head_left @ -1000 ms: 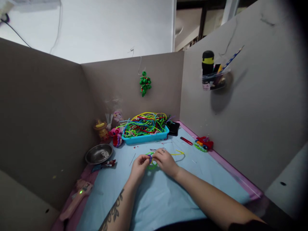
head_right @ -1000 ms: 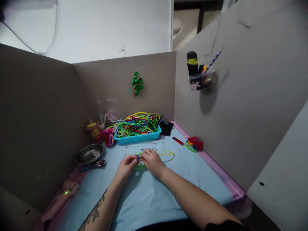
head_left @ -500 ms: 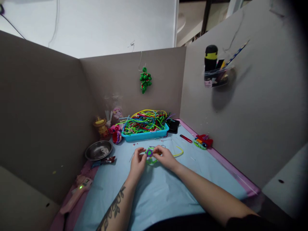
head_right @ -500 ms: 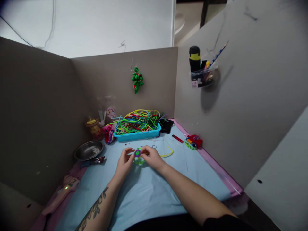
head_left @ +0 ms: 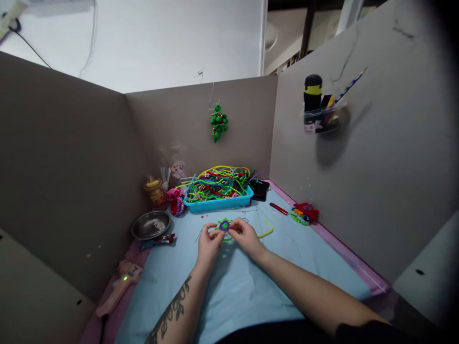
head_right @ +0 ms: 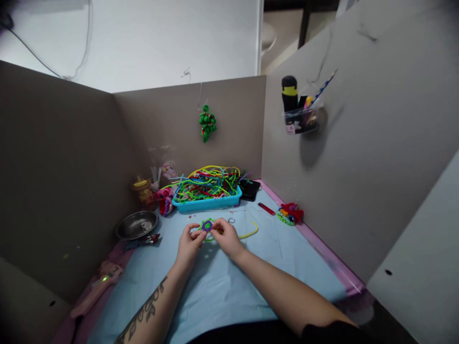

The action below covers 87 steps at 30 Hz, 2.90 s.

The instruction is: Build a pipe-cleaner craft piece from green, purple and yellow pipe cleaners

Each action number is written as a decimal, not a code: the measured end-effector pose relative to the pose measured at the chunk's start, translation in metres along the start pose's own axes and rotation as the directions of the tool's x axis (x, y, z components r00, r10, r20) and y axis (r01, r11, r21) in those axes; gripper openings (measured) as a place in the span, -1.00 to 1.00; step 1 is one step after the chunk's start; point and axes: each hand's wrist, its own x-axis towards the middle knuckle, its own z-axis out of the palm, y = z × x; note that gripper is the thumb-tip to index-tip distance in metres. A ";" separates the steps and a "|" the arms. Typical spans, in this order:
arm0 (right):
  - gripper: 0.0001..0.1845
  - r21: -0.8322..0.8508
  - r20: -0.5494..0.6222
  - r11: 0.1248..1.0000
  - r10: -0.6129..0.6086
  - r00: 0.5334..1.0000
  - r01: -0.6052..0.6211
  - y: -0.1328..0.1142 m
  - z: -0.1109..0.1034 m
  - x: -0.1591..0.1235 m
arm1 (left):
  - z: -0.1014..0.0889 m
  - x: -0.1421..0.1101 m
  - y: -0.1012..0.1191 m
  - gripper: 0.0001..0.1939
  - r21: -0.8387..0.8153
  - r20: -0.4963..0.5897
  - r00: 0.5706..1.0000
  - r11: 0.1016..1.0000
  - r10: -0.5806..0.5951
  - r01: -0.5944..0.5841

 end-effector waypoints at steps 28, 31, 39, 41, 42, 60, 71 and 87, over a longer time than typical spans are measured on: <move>-0.97 -0.284 0.050 0.952 -0.107 0.993 0.116 -0.001 -0.004 -0.004 | -0.001 -0.003 0.008 -0.47 -0.106 0.050 0.987 0.982 -0.151 0.156; -0.94 -0.463 0.071 0.856 -0.222 0.972 0.229 -0.002 -0.004 -0.007 | -0.001 -0.002 0.006 -0.51 -0.066 0.035 0.996 0.995 -0.077 0.079; -0.93 -0.776 0.185 0.519 -0.355 0.916 0.358 -0.016 -0.003 -0.014 | 0.005 -0.006 0.002 -0.61 0.024 0.019 0.999 0.999 -0.025 0.025; -0.90 -0.807 0.223 0.451 -0.366 0.904 0.382 -0.017 -0.004 -0.014 | 0.005 -0.005 -0.001 -0.63 0.019 0.033 0.999 1.000 -0.010 0.010; -0.89 -0.814 0.246 0.423 -0.369 0.896 0.398 -0.018 -0.004 -0.014 | 0.005 -0.005 -0.002 -0.65 0.016 0.042 0.999 1.000 0.000 -0.001; -0.93 -0.630 0.075 0.727 -0.292 0.954 0.272 -0.004 -0.006 -0.006 | 0.008 -0.005 -0.005 -0.60 -0.040 0.034 0.999 0.999 0.015 -0.014; -0.86 -0.382 0.061 0.905 -0.180 0.982 0.190 -0.003 -0.009 0.000 | 0.005 -0.006 0.004 -0.47 -0.109 0.028 0.996 0.990 -0.090 0.092; -0.88 -0.419 0.112 0.881 -0.192 0.975 0.221 0.001 -0.009 0.000 | 0.001 -0.002 0.002 -0.42 -0.101 -0.031 0.994 0.990 -0.102 0.098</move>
